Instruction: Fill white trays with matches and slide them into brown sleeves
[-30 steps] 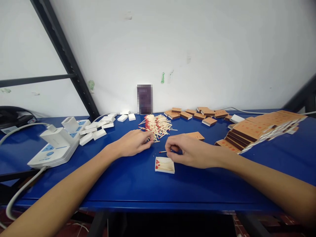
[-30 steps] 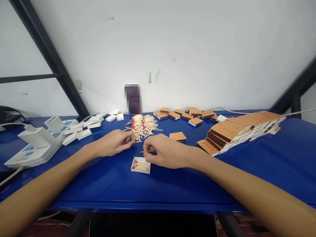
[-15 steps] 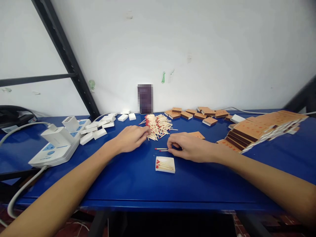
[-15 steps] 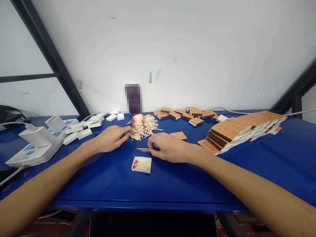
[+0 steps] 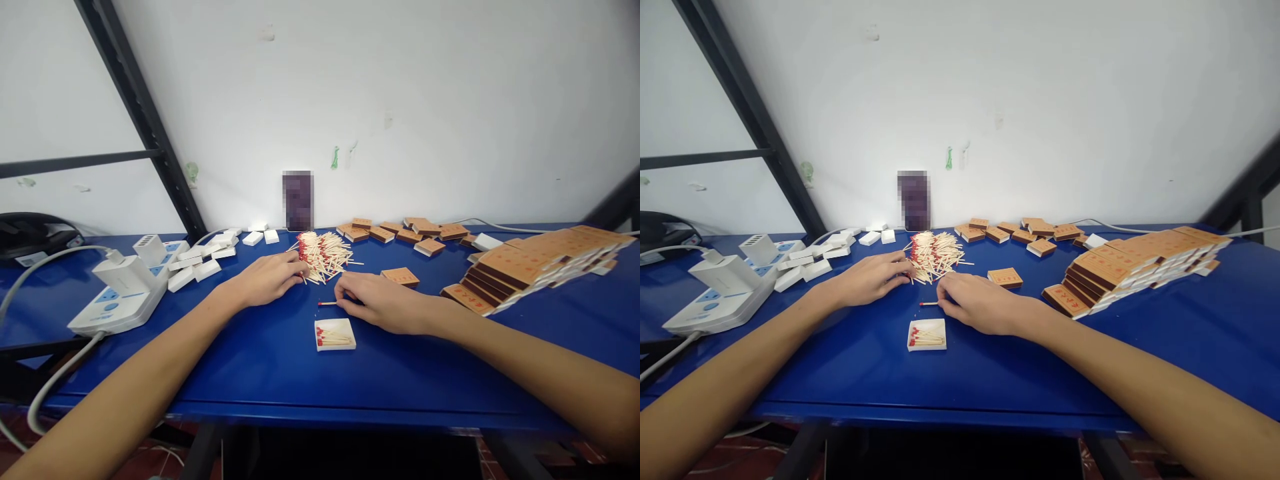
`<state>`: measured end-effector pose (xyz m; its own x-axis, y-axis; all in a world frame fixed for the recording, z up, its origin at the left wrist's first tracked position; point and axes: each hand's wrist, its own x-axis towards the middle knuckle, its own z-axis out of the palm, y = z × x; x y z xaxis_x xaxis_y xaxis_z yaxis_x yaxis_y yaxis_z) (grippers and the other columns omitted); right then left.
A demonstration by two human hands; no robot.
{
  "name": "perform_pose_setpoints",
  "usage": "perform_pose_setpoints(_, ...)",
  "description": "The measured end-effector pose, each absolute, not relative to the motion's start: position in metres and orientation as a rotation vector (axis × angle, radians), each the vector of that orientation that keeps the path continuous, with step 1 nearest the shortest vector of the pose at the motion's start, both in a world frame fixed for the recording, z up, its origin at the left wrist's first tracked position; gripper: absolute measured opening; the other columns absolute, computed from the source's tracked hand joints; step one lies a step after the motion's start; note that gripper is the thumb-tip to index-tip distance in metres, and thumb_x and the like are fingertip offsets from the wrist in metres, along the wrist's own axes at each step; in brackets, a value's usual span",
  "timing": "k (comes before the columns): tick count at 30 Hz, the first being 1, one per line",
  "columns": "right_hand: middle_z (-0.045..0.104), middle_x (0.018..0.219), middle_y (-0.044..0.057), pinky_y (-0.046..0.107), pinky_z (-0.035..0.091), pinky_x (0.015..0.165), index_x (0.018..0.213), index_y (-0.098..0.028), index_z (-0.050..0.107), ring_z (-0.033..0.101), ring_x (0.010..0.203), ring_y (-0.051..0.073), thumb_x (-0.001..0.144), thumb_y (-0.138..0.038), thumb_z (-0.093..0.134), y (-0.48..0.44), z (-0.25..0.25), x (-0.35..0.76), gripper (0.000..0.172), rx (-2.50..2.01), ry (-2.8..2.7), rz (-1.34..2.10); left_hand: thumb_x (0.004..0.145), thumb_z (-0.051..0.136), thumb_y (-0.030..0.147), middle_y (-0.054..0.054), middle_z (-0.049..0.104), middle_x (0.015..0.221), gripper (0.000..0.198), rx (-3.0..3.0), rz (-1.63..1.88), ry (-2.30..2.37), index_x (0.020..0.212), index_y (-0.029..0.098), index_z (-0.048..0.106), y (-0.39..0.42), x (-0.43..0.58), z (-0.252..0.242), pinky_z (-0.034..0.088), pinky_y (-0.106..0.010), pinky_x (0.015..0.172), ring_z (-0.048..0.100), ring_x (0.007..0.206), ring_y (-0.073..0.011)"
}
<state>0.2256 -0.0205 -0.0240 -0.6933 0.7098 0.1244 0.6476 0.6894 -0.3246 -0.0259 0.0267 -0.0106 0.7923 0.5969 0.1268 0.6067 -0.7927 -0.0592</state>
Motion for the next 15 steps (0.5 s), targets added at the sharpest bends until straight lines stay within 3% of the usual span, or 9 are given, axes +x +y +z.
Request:
perform_pose_setpoints(8,0.058,0.08,0.001,0.027,0.034,0.061,0.081,-0.021,0.051,0.049,0.068,0.014,0.092,-0.025,0.047,-0.044,-0.002,0.225,0.013,-0.995,-2.634,0.368,0.099,0.04,0.028,-0.006,0.055,0.098,0.019,-2.818,-0.184,-1.015,0.106,0.019,0.056,0.029,-0.025,-0.015,0.04,-0.029,0.071,0.055,0.086,-0.0182)
perform_pose_setpoints(15,0.059,0.08,0.003,0.029,0.035,0.062,0.083,-0.02,0.053,0.05,0.068,0.016,0.093,-0.022,0.045,-0.027,-0.016,0.228,0.013,-1.06,-2.643,0.196,0.098,0.038,0.025,-0.006,0.056,0.095,0.019,-2.817,-0.193,-1.043,0.099,0.017,0.055,0.031,-0.025,-0.017,0.041,-0.03,0.071,0.055,0.086,-0.0188)
